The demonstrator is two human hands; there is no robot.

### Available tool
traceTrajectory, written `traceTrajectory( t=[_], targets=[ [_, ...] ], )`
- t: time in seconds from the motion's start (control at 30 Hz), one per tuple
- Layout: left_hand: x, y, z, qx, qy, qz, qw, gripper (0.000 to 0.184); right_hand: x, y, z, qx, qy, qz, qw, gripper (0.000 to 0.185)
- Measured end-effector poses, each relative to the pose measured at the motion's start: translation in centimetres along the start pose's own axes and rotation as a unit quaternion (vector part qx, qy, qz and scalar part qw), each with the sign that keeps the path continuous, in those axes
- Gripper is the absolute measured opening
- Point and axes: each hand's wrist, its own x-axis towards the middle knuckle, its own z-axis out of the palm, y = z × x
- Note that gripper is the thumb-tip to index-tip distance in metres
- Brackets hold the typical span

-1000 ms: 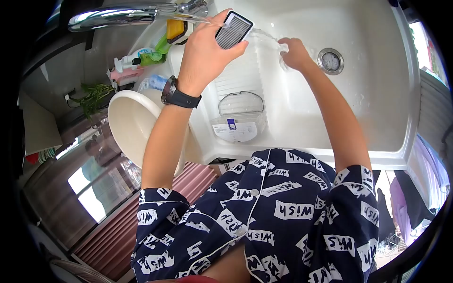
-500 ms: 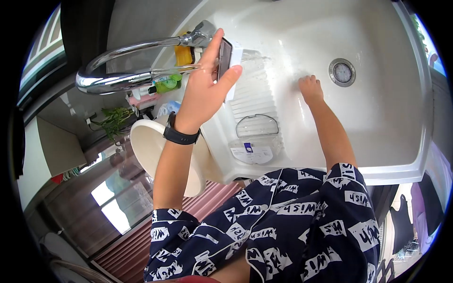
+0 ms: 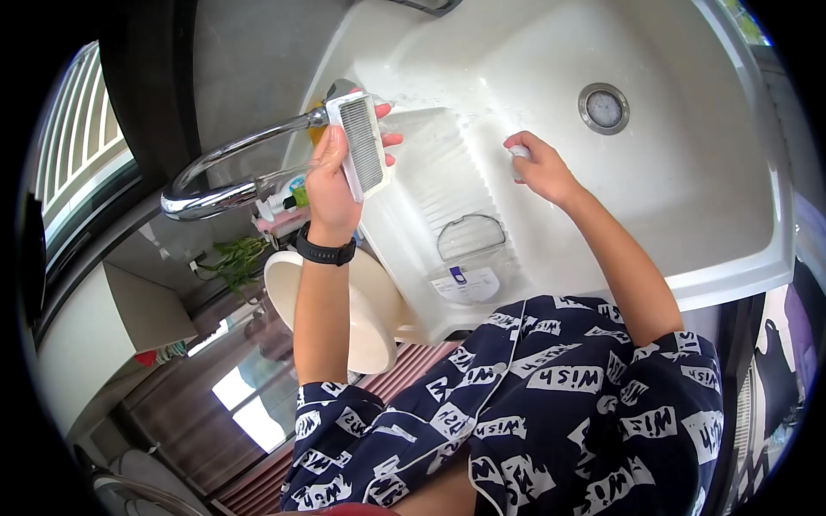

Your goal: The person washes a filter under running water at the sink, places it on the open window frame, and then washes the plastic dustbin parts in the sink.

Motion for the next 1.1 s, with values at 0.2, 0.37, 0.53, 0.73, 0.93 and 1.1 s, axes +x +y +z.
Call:
traceTrajectory(
  t=[0.2,0.37,0.53,0.73,0.93,1.1],
  targets=[
    [-0.6,-0.2,-0.2,-0.054,-0.008,0.003,0.999,0.052,-1.2,-2.5,1.0,0.015,-0.031,-0.036,0.999,0.029],
    [-1.0,-0.7,-0.6,-0.094,-0.01,-0.002,0.996,0.053,-2.0,-3.7,1.3,0.058,-0.028,-0.058,0.996,0.028],
    [-1.1,-0.6,-0.8,-0.077,-0.01,-0.002,0.997,0.054,-1.7,-4.3,1.2,0.047,-0.031,-0.065,0.996,0.029],
    [-1.0,-0.7,-0.1,-0.019,-0.008,-0.011,1.0,0.052,-1.8,-4.7,1.0,0.026,-0.015,-0.075,0.997,0.029],
    [-0.9,-1.0,0.5,-0.001,-0.01,-0.014,1.0,0.053,-2.0,-4.9,0.5,0.022,-0.013,-0.075,0.997,0.03],
    [-1.5,-1.2,0.4,0.003,-0.007,-0.023,1.0,0.056,-2.5,-5.8,0.4,0.006,-0.012,-0.073,0.997,0.033]
  ],
)
